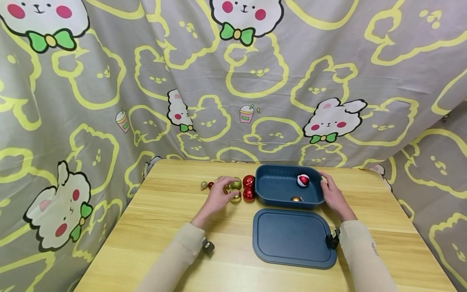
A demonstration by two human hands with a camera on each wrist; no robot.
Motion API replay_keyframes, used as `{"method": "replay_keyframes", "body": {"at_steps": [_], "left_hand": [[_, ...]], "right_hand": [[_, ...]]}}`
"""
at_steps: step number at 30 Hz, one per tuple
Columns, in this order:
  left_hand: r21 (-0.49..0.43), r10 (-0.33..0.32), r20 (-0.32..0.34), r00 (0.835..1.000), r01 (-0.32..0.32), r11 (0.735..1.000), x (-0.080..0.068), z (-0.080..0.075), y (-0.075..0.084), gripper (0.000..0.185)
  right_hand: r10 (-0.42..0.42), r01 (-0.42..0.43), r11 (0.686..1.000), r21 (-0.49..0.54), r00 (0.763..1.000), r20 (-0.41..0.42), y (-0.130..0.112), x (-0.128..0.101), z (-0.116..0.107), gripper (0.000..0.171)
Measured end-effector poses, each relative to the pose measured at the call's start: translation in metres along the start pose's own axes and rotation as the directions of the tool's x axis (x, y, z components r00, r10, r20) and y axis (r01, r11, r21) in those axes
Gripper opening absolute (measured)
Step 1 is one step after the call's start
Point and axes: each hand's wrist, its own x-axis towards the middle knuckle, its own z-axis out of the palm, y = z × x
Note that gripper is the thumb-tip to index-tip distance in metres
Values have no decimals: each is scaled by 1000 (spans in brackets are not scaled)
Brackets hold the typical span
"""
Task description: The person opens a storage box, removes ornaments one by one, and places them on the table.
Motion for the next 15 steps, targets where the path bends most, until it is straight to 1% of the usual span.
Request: {"method": "replay_keyframes", "body": {"at_steps": [4, 11, 15], "left_hand": [[8, 16, 25, 1000, -16, 1000, 7, 12, 9, 42], [39, 91, 55, 994, -93, 995, 20, 35, 23, 46], [43, 122, 99, 988, -126, 991, 28, 50, 33, 45]], "right_hand": [[0, 0, 1000, 1, 1000, 3, 0, 0, 0, 58], [-2, 2, 1000, 1, 1000, 2, -1, 0, 0, 58], [-13, 13, 1000, 0, 1000, -4, 0, -1, 0, 57]]}}
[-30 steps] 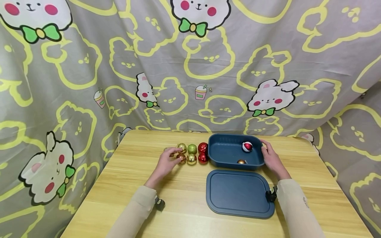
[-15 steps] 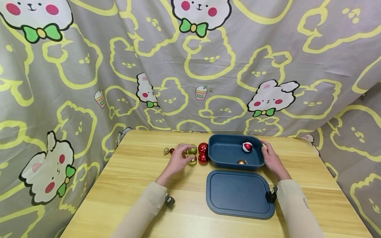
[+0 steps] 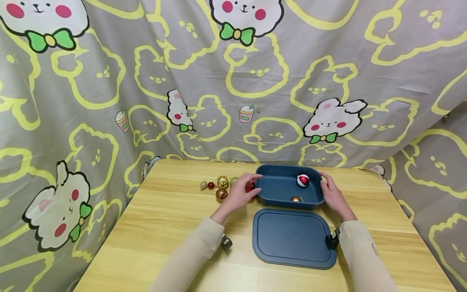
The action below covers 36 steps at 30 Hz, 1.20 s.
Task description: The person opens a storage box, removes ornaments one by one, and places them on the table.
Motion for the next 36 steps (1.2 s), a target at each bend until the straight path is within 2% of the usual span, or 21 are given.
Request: {"method": "replay_keyframes", "body": {"at_steps": [7, 15, 21, 29, 36], "left_hand": [[9, 50, 80, 996, -51, 999, 20, 32, 19, 42], [63, 28, 161, 987, -38, 997, 35, 64, 24, 40], [124, -35, 207, 978, 10, 992, 48, 77, 30, 42], [223, -148, 290, 946, 83, 971, 61, 92, 41, 43], [259, -262, 280, 924, 190, 947, 65, 97, 50, 35]], "right_hand": [[18, -18, 1000, 7, 1000, 10, -1, 0, 0, 58], [16, -16, 1000, 5, 1000, 6, 0, -1, 1, 58], [21, -21, 1000, 1, 1000, 5, 1, 0, 0, 58], [15, -15, 1000, 1, 1000, -1, 2, 1, 0, 56], [16, -16, 1000, -3, 1000, -3, 3, 2, 0, 56]]}}
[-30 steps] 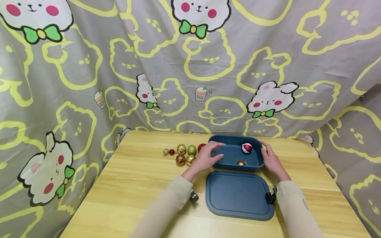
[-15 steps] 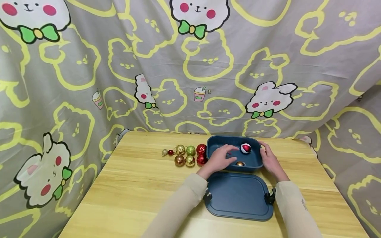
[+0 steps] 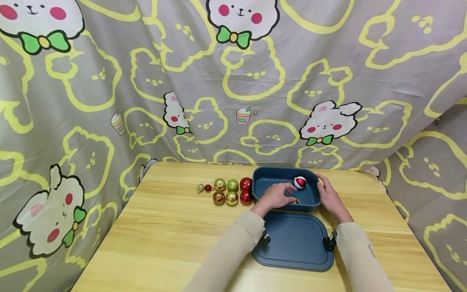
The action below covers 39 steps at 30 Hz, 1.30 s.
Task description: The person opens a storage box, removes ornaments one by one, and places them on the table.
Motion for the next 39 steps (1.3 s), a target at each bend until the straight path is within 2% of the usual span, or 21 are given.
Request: {"method": "replay_keyframes", "body": {"at_steps": [4, 14, 18, 24, 28, 39], "left_hand": [[9, -35, 16, 999, 35, 999, 2, 1, 2, 33], [56, -77, 54, 996, 74, 996, 11, 4, -2, 29], [33, -51, 66, 997, 49, 998, 11, 3, -4, 26], [-60, -2, 88, 996, 7, 998, 13, 3, -7, 24], [-87, 16, 76, 997, -9, 996, 13, 3, -9, 24], [-104, 13, 17, 1000, -11, 995, 12, 5, -11, 19]], "right_hand": [[7, -7, 1000, 0, 1000, 3, 0, 0, 0, 57], [1, -1, 1000, -10, 1000, -2, 0, 0, 1, 57], [-1, 1, 1000, -7, 1000, -3, 0, 0, 2, 57], [1, -1, 1000, -4, 1000, -9, -2, -1, 1, 57], [-1, 1, 1000, -2, 1000, -8, -3, -1, 2, 57], [-5, 5, 1000, 8, 1000, -7, -2, -1, 1, 57]]}}
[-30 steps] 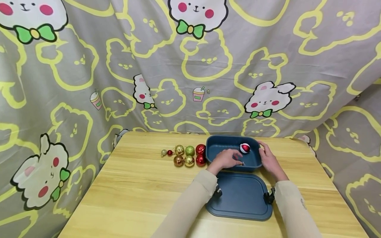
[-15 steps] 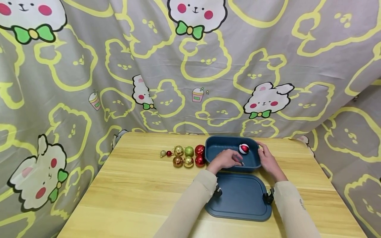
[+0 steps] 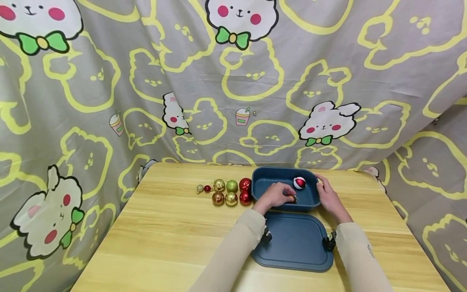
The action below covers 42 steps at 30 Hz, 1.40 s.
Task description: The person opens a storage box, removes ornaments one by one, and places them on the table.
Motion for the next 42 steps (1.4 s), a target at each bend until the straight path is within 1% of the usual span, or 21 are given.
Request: {"method": "replay_keyframes", "body": {"at_steps": [11, 14, 18, 22, 29, 32, 34, 39, 42], "left_hand": [[3, 11, -47, 999, -11, 1000, -3, 1, -2, 20], [-10, 18, -61, 998, -19, 1000, -4, 1, -3, 20], [-33, 26, -108, 994, -30, 999, -5, 2, -6, 22], [-46, 35, -166, 986, -43, 998, -5, 2, -7, 22], [-68, 52, -221, 974, -69, 995, -5, 1, -7, 24], [-114, 57, -236, 970, -85, 990, -6, 0, -8, 24], [-170, 50, -240, 969, -92, 981, -7, -1, -9, 24], [-307, 36, -247, 968, -113, 945, -8, -5, -14, 25], [-354, 42, -260, 965, -136, 925, -8, -6, -16, 25]], "right_hand": [[-16, 16, 1000, -9, 1000, -5, 3, -2, 1, 57], [-11, 11, 1000, -7, 1000, -5, 3, -2, 1, 57], [-10, 10, 1000, -6, 1000, -6, 3, -1, 2, 57], [-11, 11, 1000, -4, 1000, -7, 2, -1, 2, 57], [-16, 16, 1000, -10, 1000, -7, 2, 0, 1, 57], [-16, 16, 1000, -12, 1000, -6, 2, 0, 1, 57], [-14, 14, 1000, -12, 1000, -5, 2, -1, 0, 57], [-15, 15, 1000, -9, 1000, -7, 1, 0, 0, 57], [-16, 16, 1000, -9, 1000, -12, 1, 0, 0, 57]]}}
